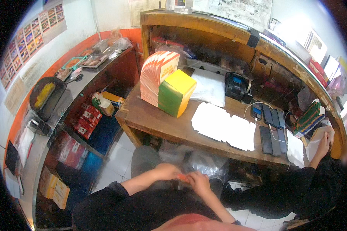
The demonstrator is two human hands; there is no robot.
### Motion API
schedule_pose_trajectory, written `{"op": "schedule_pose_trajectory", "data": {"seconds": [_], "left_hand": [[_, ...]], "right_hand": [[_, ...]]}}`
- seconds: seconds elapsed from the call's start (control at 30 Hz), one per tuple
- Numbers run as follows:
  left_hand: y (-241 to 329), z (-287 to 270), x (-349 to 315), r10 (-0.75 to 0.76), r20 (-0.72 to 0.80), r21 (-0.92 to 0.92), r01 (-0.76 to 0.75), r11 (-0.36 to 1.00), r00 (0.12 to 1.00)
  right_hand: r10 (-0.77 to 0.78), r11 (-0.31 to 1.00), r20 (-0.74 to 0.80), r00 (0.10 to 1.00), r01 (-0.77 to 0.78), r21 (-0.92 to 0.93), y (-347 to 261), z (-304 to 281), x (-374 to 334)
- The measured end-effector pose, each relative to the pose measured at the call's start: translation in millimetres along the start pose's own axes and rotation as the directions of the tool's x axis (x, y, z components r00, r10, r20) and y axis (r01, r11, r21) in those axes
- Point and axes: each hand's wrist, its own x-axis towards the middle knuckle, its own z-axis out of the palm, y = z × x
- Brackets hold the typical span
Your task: The person assembles small rectangular boxes from flat cardboard pieces by folding and taping them together. They repeatedly pick up a flat piece, fold it into a box shape, apply tape to secure the edges, and place the finished box on a stack on the table.
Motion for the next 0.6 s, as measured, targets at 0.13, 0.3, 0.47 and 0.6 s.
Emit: {"op": "schedule_pose_trajectory", "data": {"seconds": [0.13,0.3,0.47,0.6], "left_hand": [[9.6,-17.5,4.7,-0.124,0.097,-0.064,0.13,0.989,0.988],[23.4,-16.7,11.8,-0.155,0.024,-0.005,0.155,0.988,0.988],[28.3,-14.9,23.8,0.056,0.323,0.163,-0.114,0.98,0.945],[27.2,-15.5,18.2,0.159,0.296,0.043,-0.179,0.983,0.942]], "right_hand": [[-0.232,0.973,-0.106,0.967,0.229,-0.04,7.6,-3.7,1.4],[-0.343,0.937,0.06,0.937,0.346,-0.051,7.3,-14.2,7.9],[-0.515,0.846,0.168,0.841,0.53,-0.056,8.6,-17.7,14.8],[-0.397,0.902,0.247,0.884,0.426,-0.073,-1.9,-22.5,17.2]]}}
